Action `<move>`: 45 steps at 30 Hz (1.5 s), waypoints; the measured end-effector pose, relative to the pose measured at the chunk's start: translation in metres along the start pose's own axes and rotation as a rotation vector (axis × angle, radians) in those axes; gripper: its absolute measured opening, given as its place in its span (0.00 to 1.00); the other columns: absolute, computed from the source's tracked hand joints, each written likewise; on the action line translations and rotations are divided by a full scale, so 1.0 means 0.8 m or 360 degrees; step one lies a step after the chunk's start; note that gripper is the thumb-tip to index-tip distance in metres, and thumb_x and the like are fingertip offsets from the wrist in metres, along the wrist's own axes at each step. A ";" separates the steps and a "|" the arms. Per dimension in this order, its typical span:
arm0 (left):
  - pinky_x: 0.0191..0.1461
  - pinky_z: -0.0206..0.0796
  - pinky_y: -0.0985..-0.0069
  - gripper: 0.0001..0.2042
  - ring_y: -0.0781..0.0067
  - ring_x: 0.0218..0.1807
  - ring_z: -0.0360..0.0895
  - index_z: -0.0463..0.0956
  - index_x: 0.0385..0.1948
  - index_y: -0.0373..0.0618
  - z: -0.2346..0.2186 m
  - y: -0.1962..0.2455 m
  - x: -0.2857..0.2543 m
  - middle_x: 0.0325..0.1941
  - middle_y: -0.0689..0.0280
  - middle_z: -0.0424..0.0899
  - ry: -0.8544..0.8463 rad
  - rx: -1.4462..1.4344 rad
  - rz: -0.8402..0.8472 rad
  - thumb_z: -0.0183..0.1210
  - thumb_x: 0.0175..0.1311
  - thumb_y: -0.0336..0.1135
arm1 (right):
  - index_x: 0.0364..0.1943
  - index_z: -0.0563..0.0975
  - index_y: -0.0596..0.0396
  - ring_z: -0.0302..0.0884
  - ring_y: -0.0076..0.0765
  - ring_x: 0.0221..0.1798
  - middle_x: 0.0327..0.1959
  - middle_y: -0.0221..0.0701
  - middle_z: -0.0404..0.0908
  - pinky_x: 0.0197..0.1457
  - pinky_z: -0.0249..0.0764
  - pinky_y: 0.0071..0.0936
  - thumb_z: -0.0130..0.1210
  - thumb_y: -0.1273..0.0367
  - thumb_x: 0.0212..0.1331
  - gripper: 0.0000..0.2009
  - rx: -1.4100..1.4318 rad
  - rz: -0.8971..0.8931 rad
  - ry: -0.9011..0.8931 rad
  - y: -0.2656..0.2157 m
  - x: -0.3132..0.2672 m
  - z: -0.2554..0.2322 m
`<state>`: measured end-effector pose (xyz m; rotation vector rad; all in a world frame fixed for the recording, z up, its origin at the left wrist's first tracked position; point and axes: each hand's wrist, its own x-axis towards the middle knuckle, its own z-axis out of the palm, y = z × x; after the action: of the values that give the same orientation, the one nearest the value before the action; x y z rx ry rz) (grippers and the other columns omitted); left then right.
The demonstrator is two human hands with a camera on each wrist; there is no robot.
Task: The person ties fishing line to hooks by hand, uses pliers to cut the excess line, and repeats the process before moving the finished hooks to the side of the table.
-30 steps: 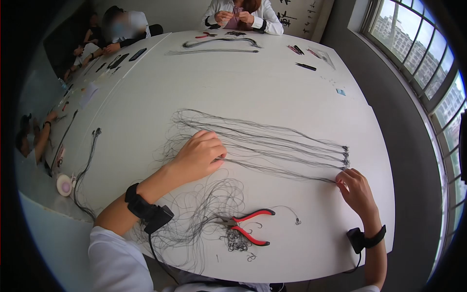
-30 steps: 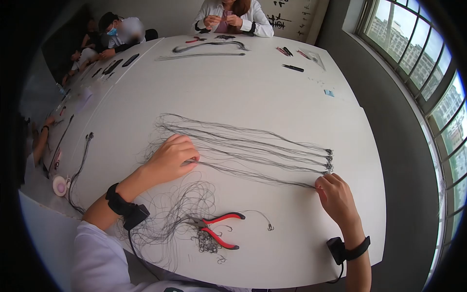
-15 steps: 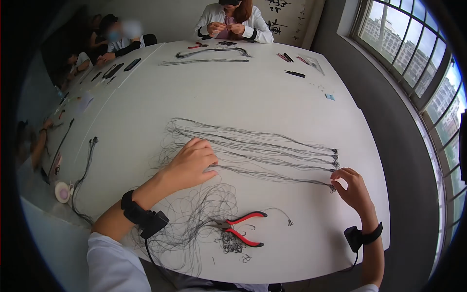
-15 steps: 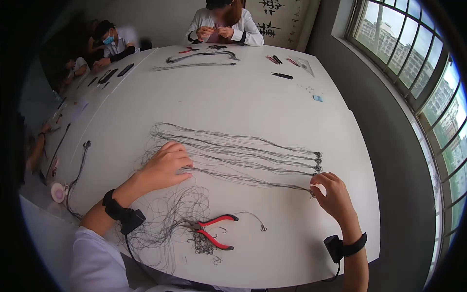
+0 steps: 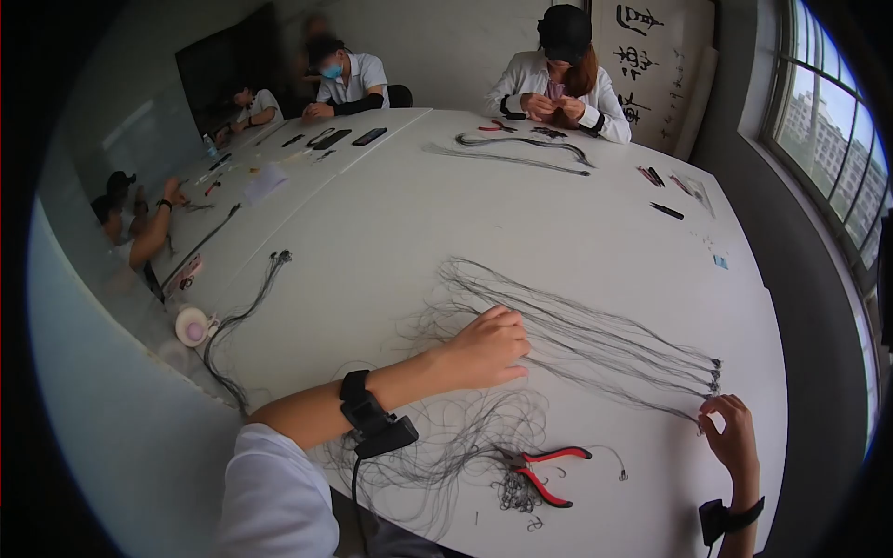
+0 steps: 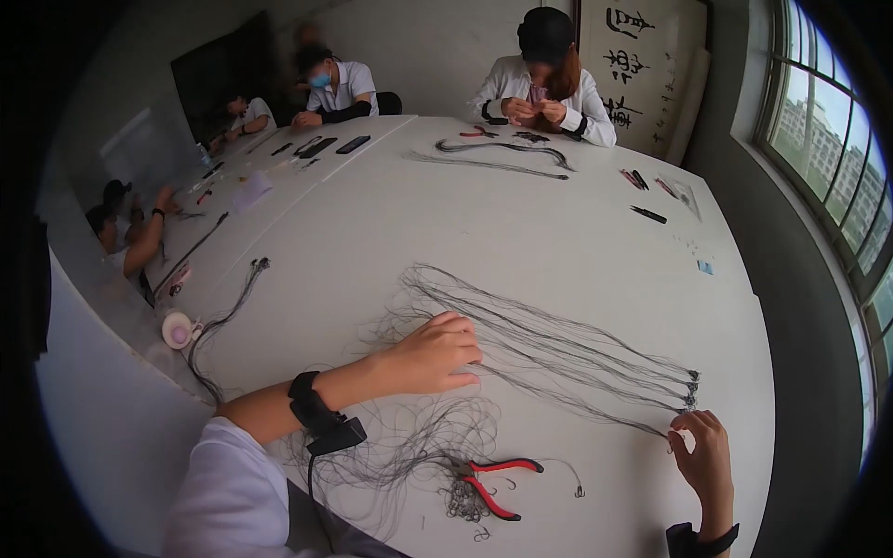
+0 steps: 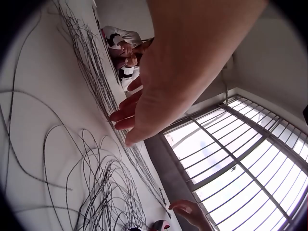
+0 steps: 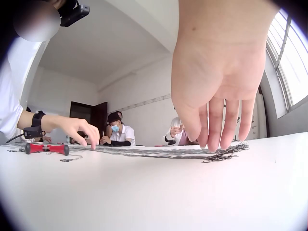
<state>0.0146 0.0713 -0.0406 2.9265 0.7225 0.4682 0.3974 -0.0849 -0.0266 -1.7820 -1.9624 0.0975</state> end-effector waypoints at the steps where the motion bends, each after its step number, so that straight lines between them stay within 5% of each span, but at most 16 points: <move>1: 0.60 0.57 0.69 0.13 0.67 0.48 0.70 0.80 0.31 0.40 0.000 0.000 0.000 0.32 0.66 0.78 0.0007 0.0005 -0.0001 0.63 0.52 0.41 | 0.26 0.76 0.58 0.76 0.41 0.35 0.27 0.35 0.79 0.41 0.72 0.34 0.58 0.78 0.45 0.04 -0.0003 -0.0007 0.0004 -0.001 -0.001 0.000; 33: 0.52 0.65 0.69 0.09 0.67 0.45 0.72 0.79 0.31 0.40 -0.018 0.000 -0.016 0.31 0.65 0.80 0.0138 -0.0093 -0.0037 0.63 0.52 0.35 | 0.27 0.76 0.59 0.77 0.36 0.32 0.27 0.34 0.79 0.38 0.73 0.31 0.59 0.80 0.47 0.05 -0.0052 -0.0054 -0.0096 -0.011 -0.003 -0.002; 40: 0.47 0.68 0.69 0.08 0.64 0.43 0.73 0.79 0.31 0.39 -0.021 0.004 -0.020 0.33 0.64 0.80 0.0166 -0.0154 0.0025 0.63 0.52 0.33 | 0.27 0.75 0.58 0.76 0.37 0.35 0.28 0.33 0.78 0.40 0.72 0.31 0.61 0.78 0.47 0.06 -0.0023 -0.0089 -0.0161 -0.061 0.002 0.003; 45: 0.49 0.67 0.68 0.13 0.61 0.45 0.73 0.77 0.34 0.40 -0.040 0.027 -0.024 0.41 0.63 0.77 -0.0091 -0.0486 -0.0114 0.65 0.50 0.36 | 0.33 0.73 0.55 0.73 0.41 0.45 0.36 0.33 0.76 0.47 0.71 0.36 0.66 0.70 0.45 0.14 -0.0065 -0.0320 -0.0409 -0.127 -0.002 0.017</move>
<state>-0.0019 0.0438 -0.0117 2.6101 0.6789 0.4422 0.2986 -0.0982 -0.0014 -1.6534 -2.3295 0.2307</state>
